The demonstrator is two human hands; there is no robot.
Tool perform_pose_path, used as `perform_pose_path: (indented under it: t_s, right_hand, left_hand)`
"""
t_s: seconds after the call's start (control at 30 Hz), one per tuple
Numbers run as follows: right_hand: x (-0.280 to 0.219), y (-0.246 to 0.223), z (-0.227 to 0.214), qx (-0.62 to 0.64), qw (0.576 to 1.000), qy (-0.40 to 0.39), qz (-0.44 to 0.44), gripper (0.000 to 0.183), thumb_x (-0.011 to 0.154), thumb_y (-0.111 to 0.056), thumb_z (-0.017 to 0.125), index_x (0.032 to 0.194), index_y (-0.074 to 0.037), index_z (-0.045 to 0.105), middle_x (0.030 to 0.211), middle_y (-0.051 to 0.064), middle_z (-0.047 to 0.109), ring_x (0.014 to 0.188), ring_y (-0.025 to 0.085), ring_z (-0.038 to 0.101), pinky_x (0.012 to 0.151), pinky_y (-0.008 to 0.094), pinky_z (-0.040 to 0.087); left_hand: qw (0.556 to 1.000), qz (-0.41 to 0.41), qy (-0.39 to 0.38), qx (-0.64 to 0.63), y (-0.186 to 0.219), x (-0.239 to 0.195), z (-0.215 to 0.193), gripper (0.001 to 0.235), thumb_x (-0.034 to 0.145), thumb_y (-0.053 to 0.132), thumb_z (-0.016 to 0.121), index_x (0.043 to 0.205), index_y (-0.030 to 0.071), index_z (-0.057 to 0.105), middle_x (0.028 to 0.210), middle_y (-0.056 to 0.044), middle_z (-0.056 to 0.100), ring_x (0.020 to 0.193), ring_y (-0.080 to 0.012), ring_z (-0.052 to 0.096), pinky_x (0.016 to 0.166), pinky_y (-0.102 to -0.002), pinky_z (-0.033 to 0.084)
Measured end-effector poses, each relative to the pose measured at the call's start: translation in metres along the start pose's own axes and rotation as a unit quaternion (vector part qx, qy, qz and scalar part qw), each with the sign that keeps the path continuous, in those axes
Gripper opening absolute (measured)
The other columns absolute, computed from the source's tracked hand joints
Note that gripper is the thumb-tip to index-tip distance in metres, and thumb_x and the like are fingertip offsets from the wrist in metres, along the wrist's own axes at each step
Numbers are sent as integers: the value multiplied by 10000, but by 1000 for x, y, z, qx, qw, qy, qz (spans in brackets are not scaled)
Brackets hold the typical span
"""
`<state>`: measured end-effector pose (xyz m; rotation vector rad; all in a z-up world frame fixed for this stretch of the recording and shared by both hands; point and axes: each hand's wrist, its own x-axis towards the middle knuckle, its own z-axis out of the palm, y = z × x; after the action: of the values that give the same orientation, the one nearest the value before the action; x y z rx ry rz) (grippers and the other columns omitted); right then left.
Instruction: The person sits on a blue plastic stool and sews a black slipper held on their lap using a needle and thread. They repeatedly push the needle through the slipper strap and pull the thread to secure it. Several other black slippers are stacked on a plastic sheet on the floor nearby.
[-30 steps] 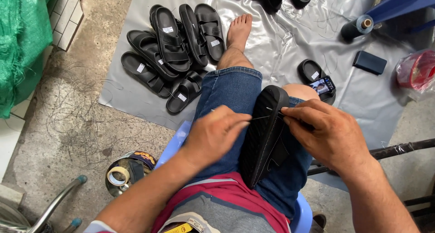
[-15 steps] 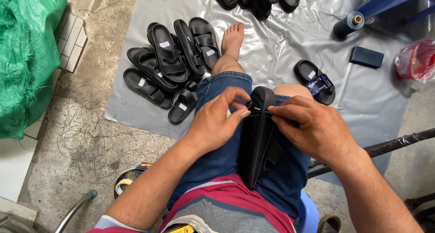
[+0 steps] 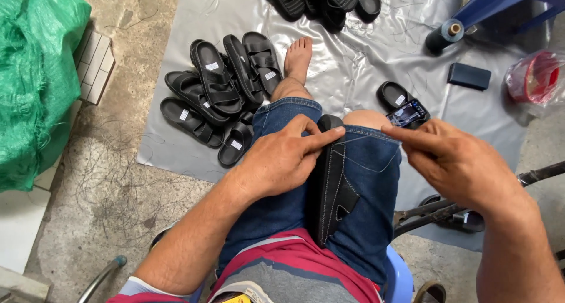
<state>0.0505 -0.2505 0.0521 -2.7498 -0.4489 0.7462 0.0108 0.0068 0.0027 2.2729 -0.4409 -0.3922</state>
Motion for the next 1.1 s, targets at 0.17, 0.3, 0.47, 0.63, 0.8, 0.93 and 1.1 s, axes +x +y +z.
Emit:
perform_pose_path:
  t_s: [0.17,0.3,0.47,0.63,0.8,0.93,1.1]
  right_hand:
    - [-11,-4,2,29,999,0,-38,480,807,-202,520,1258,-365,533,759,-25,537,733,141,566,650,324,446]
    - [-9,-4,5,64,995,9,-77,482,810,-175,516,1261,-344,536,741,-29,530,701,124,548,608,307,443]
    - [6,-23,26,180,983,38,-23,618,663,-346,723,1242,-322,508,594,-12,637,549,154,583,555,298,473]
    - [13,-36,55,293,944,135,-71,156,825,-333,572,783,-229,680,524,-48,639,541,161,619,538,292,485]
    - [-1,-46,64,37,985,160,-43,288,853,-389,537,727,-140,610,798,84,532,639,341,598,493,494,456]
    - [1,-36,79,38,993,109,-31,275,861,-373,518,755,-125,568,767,52,507,655,321,574,504,492,446]
    - [-16,4,52,596,797,74,59,129,736,-204,678,761,-79,659,516,5,524,377,69,417,312,191,266]
  left_hand:
    - [995,18,93,-13,17,7,11,410,792,404,610,1166,244,559,1066,-6,486,890,-213,614,586,-427,528]
    - [983,66,168,-23,18,10,25,128,827,274,623,942,221,648,900,16,504,712,-161,611,480,-335,503]
    - [978,29,174,-112,11,12,33,94,826,253,623,912,243,660,891,27,520,776,-195,629,611,-327,526]
    - [954,61,214,-201,5,2,43,82,829,180,633,909,183,653,920,-19,548,867,-241,630,718,-306,512]
    - [968,83,235,-16,8,-20,58,130,810,182,636,939,193,631,1169,-92,469,789,-218,638,566,-347,524]
    - [968,41,245,-26,7,-21,67,111,792,196,652,902,212,643,1162,-54,468,565,-137,571,447,-303,499]
    - [970,34,233,-55,8,-23,63,105,792,189,649,894,215,641,1167,-63,470,493,-131,555,406,-286,491]
